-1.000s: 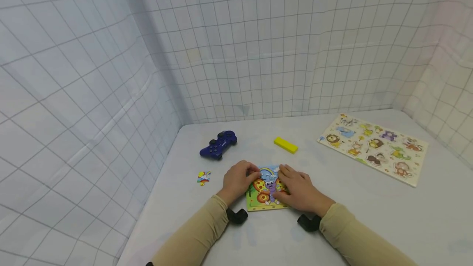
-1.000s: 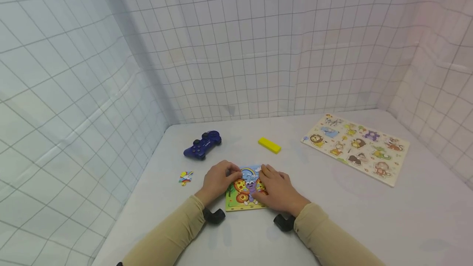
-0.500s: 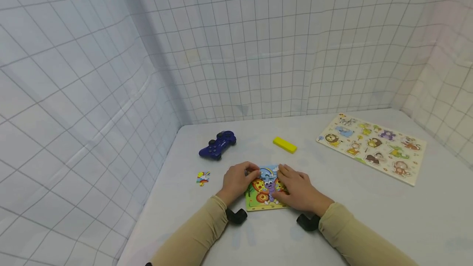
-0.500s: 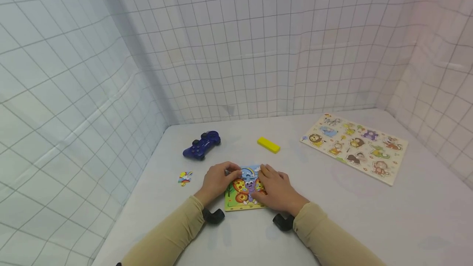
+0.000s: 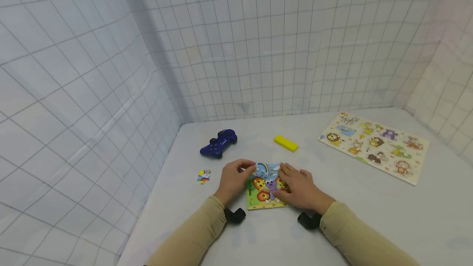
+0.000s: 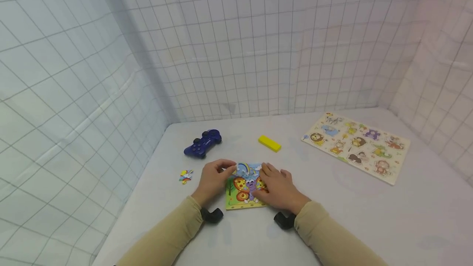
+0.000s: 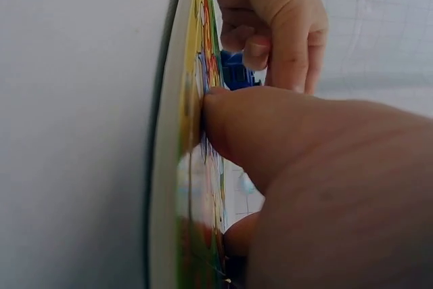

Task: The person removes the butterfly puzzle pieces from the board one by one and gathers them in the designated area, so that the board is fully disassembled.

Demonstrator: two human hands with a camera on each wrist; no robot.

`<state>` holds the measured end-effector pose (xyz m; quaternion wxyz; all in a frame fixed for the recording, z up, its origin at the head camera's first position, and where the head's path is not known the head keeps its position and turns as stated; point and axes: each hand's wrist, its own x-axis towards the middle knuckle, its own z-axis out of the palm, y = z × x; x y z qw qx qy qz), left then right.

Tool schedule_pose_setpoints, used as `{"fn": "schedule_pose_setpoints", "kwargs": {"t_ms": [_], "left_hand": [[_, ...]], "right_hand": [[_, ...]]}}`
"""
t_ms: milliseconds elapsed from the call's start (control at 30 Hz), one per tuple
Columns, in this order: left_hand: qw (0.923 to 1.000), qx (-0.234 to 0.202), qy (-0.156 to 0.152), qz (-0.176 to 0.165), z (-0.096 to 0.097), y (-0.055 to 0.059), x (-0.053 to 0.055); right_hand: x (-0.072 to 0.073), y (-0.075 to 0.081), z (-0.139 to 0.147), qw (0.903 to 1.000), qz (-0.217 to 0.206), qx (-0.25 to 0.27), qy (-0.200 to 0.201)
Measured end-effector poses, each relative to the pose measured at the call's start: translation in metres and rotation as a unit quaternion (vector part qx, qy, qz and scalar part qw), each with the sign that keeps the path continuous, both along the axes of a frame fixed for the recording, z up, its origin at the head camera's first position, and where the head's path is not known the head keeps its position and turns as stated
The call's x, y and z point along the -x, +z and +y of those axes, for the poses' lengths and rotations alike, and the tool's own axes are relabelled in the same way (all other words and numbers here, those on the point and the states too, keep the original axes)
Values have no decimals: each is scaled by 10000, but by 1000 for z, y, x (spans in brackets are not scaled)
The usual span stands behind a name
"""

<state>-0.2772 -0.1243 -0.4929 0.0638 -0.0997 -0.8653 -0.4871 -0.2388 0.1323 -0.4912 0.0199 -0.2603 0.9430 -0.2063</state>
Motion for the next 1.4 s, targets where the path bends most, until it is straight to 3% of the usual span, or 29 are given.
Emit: {"fn": "schedule_pose_setpoints", "kwargs": {"t_ms": [100, 200, 333, 467, 633, 967, 1400], "left_hand": [[9964, -700, 243, -415, -13, 4, -2], [9919, -997, 516, -600, -32, 8, -1], [9899, -814, 942, -676, -56, 12, -1], [9890, -316, 1254, -722, -75, 13, -3], [9880, 215, 1284, -834, -86, 12, -3], [9859, 7, 1333, -1006, -93, 15, -5], [9863, 469, 1377, -784, -88, 13, -5]], "right_hand": [[0, 1, 0, 10000, -56, 13, 25], [1, 2, 0, 10000, -85, -29, -26], [1, 2, 1, 9999, -131, -68, -63], [0, 3, 2, 9999, -122, -60, -62], [1, 3, 3, 9999, -97, -100, -88], [2, 4, 2, 9998, -184, -98, -35], [3, 4, 4, 9999, -79, -144, 12]]}}
